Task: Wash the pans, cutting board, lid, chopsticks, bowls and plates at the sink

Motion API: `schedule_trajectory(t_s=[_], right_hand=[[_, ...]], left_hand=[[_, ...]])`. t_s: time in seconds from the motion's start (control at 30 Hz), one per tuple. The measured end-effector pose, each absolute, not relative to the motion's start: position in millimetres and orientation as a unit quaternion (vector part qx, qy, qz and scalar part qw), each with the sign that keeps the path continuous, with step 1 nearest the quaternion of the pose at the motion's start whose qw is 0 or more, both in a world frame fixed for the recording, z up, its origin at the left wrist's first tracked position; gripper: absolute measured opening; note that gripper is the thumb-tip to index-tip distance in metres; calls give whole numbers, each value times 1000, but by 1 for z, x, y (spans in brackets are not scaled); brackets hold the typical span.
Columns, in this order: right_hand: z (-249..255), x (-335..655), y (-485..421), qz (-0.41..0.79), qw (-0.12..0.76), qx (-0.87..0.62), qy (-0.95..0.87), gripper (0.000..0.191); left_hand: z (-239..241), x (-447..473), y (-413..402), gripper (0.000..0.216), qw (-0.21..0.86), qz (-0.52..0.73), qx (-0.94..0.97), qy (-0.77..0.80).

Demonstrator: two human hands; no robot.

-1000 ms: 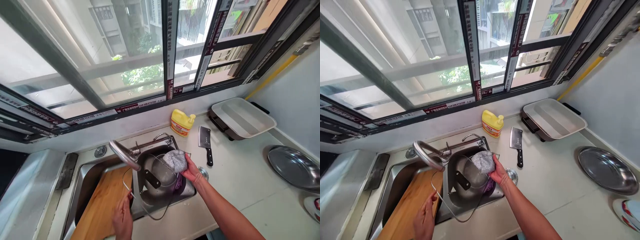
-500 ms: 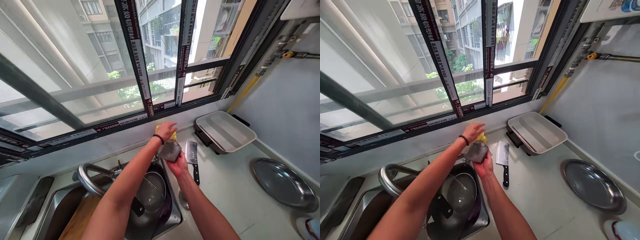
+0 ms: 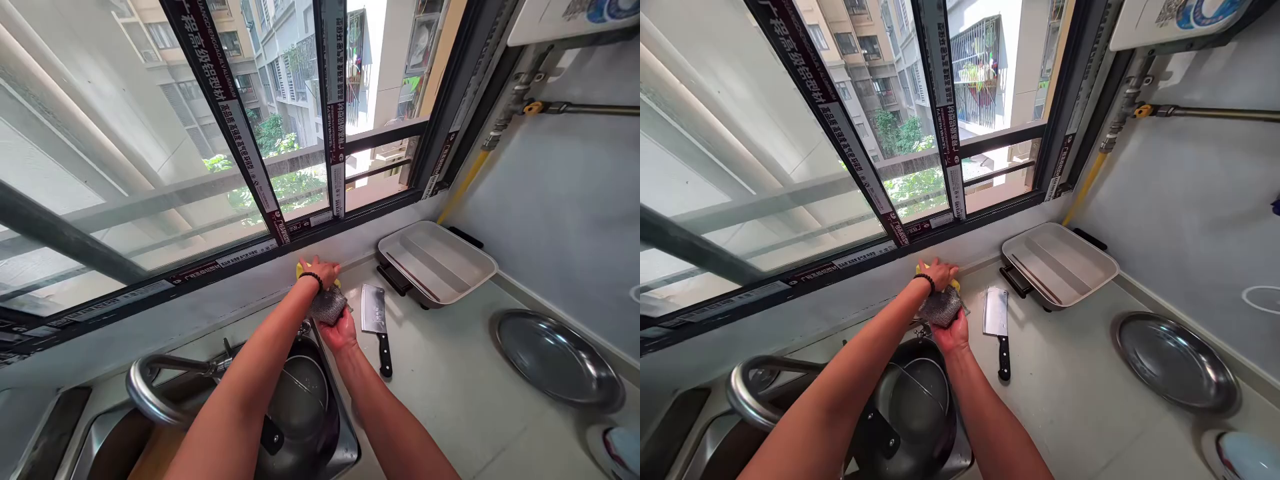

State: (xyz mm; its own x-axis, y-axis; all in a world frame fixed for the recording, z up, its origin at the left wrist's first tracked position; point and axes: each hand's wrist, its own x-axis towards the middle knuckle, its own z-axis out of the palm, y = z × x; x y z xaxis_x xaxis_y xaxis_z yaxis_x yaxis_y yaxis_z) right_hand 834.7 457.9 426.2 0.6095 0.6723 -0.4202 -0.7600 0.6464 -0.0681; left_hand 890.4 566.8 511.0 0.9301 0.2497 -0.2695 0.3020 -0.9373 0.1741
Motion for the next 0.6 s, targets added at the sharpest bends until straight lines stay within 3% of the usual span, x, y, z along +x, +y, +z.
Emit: schedule_trajectory(t_s=[0.2,0.37,0.5,0.6], right_hand=[[441,845,453,397,896,-131,149,40],[430,830,430,421,876,-205,112,36],[382,787,404,479,818,-297,114,27],[337,745,387,533,750,-377,101,22]], left_hand=[[506,892,557,53,98,-58,976,186],[535,859,535,59,184,127,939,260],[509,719,500,46,405,256,848,228],[450,567,458,48,500,264,727,389]])
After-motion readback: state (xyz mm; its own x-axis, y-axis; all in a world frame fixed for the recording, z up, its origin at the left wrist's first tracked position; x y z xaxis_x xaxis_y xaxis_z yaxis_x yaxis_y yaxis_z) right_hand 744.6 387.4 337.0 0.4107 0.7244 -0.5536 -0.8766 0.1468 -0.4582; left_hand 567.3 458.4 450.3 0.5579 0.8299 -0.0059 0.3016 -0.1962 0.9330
